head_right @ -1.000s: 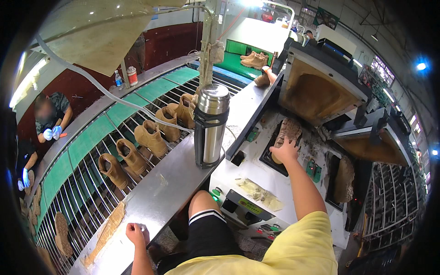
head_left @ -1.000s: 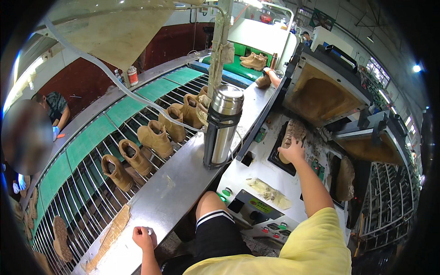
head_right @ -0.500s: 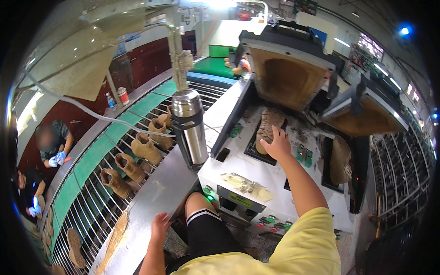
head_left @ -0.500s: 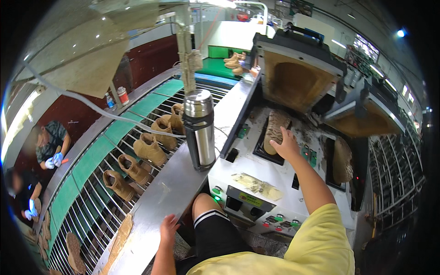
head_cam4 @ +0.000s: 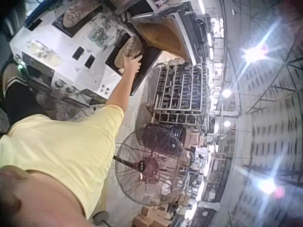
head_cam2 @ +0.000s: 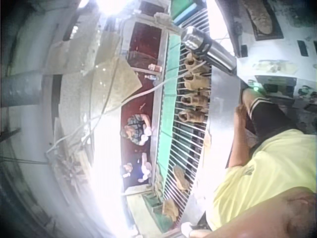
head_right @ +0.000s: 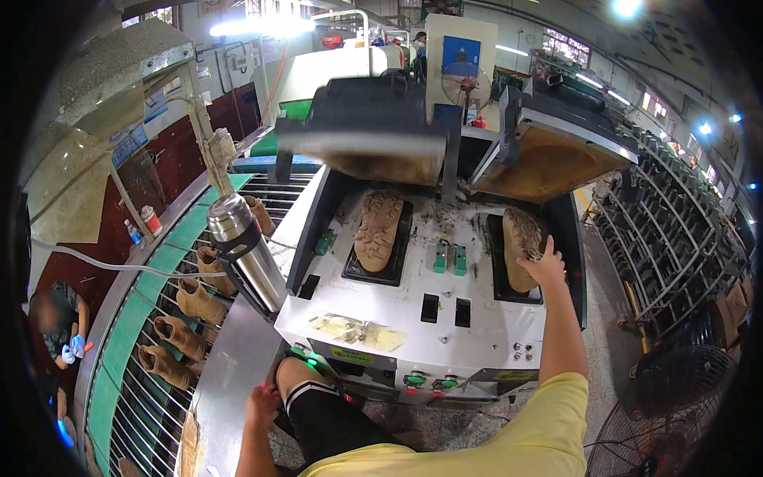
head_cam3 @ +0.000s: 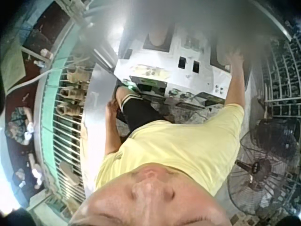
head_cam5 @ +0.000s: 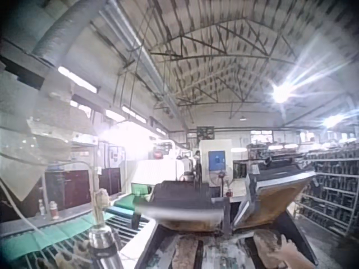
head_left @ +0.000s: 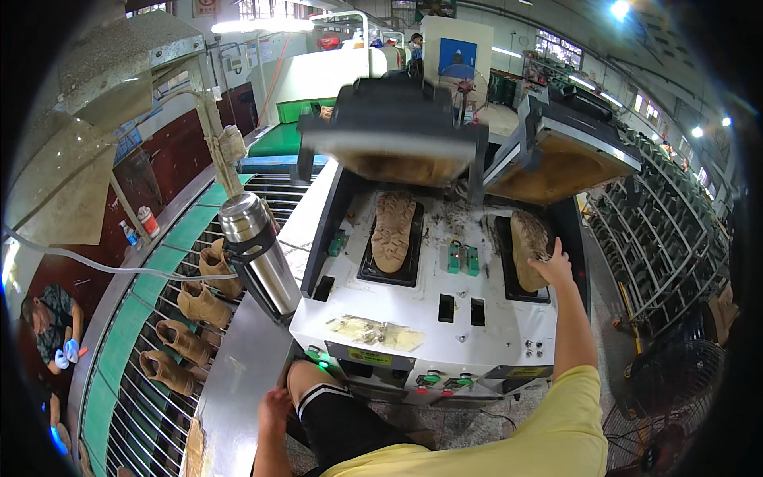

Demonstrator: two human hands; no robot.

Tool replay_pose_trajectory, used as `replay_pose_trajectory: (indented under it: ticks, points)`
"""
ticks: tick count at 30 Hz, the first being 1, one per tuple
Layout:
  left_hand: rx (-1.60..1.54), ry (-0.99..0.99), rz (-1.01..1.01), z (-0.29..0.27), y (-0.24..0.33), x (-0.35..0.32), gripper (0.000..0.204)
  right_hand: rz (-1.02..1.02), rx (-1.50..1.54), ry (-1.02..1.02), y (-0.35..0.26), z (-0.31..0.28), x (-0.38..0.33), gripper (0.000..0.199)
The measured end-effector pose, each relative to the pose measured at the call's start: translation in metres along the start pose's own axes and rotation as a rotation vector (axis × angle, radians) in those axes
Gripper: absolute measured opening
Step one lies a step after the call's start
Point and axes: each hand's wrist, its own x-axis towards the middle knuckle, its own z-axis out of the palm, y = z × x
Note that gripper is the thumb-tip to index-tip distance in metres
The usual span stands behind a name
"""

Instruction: The person picks up boots from a conveyor belt, places them individually into a machine to process them, and then places the processed boots onto the same conveyor belt.

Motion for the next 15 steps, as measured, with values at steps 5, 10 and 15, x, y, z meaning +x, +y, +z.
replay_pose_trajectory:
  ticks: [5, 10, 15]
  points:
    - [-0.083, 0.329, 0.106, -0.057, 0.017, -0.044, 0.03, -0.103, -0.064, -0.326, 0.003, 0.01, 0.048, 0.116]
    - [-0.231, 0.433, 0.161, -0.11, 0.01, -0.093, 0.029, -0.07, 0.043, -0.164, -0.05, -0.041, 0.03, 0.093]
    - [-0.223, 0.442, 0.151, -0.1, 0.01, -0.093, 0.02, -0.164, 0.244, 0.393, -0.014, -0.014, -0.043, 0.089]
